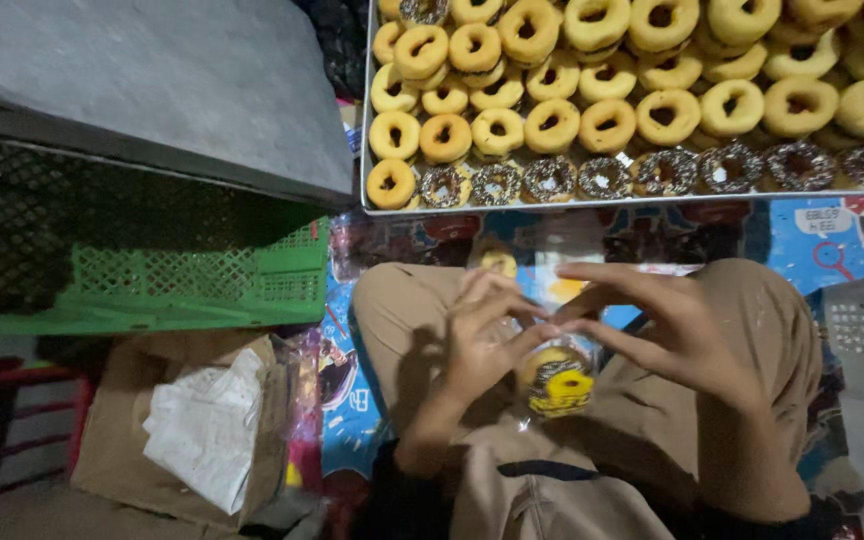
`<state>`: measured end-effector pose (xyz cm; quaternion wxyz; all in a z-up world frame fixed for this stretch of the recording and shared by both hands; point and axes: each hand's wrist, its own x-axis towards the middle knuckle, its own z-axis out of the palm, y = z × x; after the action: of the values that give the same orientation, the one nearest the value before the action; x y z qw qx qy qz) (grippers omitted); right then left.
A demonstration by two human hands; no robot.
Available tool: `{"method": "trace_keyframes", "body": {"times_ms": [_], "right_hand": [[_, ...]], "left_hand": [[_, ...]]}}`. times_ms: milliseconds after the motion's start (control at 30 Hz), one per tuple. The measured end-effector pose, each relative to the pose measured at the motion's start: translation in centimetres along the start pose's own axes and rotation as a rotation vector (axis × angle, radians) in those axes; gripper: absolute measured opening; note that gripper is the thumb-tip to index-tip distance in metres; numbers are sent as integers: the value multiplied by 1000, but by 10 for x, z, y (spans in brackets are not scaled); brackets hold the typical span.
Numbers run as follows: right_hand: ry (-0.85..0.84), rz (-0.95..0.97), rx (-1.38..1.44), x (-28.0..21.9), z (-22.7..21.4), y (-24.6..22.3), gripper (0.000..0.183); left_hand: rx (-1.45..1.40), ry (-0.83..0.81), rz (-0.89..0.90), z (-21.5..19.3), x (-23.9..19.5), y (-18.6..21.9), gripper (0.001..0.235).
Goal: The person sits on the floor and repeatedly picks donuts from a metal tray, places them into small clear plastic bags, and sets the filled bags into a white plastic basket. The tray contains plain and chocolate-sprinkled donuts.
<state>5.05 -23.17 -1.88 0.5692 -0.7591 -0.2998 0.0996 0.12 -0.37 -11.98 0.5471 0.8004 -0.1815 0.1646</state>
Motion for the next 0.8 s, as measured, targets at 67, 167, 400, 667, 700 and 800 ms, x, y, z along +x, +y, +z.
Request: {"method": "trace_keyframes", "body": {"times_ms": [67,167,400,667,700,800], "right_hand": [[144,-19,289,-9,-1,-4,38],[146,-201,137,-18,1,-8,28],[311,-821,-617,-17,9,3,19],[200,-230,-1276,-37,-38,103,27],[136,9,-1272,-35,-41,113,28],[-115,301,-899,-32,-18,130,41]], "left_hand": [[147,13,120,-16,12,40,21],[236,-27,284,-34,31,90,18],[124,2,86,-40,45,134,15],[129,85,-34,-57,26,105,8],[-41,119,-167,-61,25,98,5],[-278,274,-566,-49,27,68,7]]}}
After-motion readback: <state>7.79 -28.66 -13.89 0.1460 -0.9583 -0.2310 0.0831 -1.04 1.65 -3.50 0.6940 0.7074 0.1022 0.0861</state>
